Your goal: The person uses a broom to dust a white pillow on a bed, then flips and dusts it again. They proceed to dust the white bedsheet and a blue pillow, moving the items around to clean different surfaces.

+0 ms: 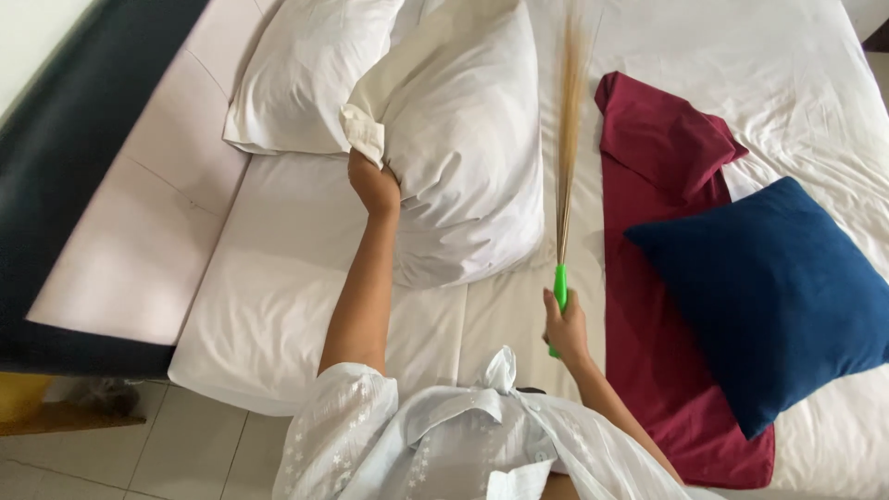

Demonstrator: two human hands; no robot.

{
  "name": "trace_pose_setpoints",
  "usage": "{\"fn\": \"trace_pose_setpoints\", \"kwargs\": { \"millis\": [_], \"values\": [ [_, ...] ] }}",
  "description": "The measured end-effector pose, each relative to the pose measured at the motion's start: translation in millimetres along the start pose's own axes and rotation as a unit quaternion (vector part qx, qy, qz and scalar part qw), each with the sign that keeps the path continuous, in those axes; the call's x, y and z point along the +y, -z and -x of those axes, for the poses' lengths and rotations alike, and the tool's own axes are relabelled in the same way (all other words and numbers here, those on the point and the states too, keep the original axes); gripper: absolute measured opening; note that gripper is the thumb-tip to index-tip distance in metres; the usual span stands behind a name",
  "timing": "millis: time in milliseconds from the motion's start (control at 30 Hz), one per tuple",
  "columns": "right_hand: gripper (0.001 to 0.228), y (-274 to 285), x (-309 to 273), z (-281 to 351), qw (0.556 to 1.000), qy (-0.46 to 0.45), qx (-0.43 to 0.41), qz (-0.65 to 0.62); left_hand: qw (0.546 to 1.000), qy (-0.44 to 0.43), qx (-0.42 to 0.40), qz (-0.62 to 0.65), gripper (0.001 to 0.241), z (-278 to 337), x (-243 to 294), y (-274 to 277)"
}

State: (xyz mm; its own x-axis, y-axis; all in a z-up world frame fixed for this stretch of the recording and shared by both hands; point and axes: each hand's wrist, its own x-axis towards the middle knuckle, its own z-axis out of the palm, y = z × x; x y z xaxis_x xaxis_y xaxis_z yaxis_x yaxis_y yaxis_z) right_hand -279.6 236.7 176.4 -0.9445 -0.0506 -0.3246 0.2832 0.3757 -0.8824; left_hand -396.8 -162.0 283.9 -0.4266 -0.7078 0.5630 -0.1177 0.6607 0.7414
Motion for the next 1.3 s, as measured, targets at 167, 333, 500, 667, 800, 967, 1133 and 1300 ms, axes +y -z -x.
{"fn": "trace_pose_setpoints", "kwargs": {
  "millis": [167,333,500,667,800,967,1133,1300],
  "values": [
    [0.023,-23.5,-42.2,3.9,0.982,0.182,0.051,0.019,1.000,0.000,-0.016,0.008,0.043,17.0,8.9,4.7],
    [0.030,-44.3,30.5,-30.0,0.988,0.097,-0.039,0.111,1.000,-0.007,-0.026,0.003,0.043,24.2,16.8,16.3],
    [0.036,-40.8,80.1,-22.1,0.985,0.038,-0.013,0.169,0.999,-0.017,-0.019,-0.025,0.040,20.9,7.9,12.2],
    [0.039,-25.4,146.3,-38.4,0.978,0.018,0.071,0.193,0.999,-0.032,-0.005,0.012,0.034,25.9,31.3,16.8],
    [0.041,-9.8,172.1,-37.2,0.975,-0.041,0.105,0.190,0.997,-0.056,0.022,0.041,0.032,10.7,8.7,10.3],
    [0.091,7.0,332.3,-136.0,0.932,-0.065,0.098,0.343,0.977,-0.058,0.049,0.201,0.037,-10.4,71.4,72.0],
    [0.064,46.7,77.1,-101.2,0.923,0.261,0.166,0.230,0.953,-0.010,0.015,0.303,0.042,-19.8,134.9,121.0],
    [0.041,61.7,-177.2,-28.0,0.818,0.542,0.144,0.127,0.933,-0.007,-0.046,0.357,0.041,-9.0,177.7,154.1]
  ]
}}
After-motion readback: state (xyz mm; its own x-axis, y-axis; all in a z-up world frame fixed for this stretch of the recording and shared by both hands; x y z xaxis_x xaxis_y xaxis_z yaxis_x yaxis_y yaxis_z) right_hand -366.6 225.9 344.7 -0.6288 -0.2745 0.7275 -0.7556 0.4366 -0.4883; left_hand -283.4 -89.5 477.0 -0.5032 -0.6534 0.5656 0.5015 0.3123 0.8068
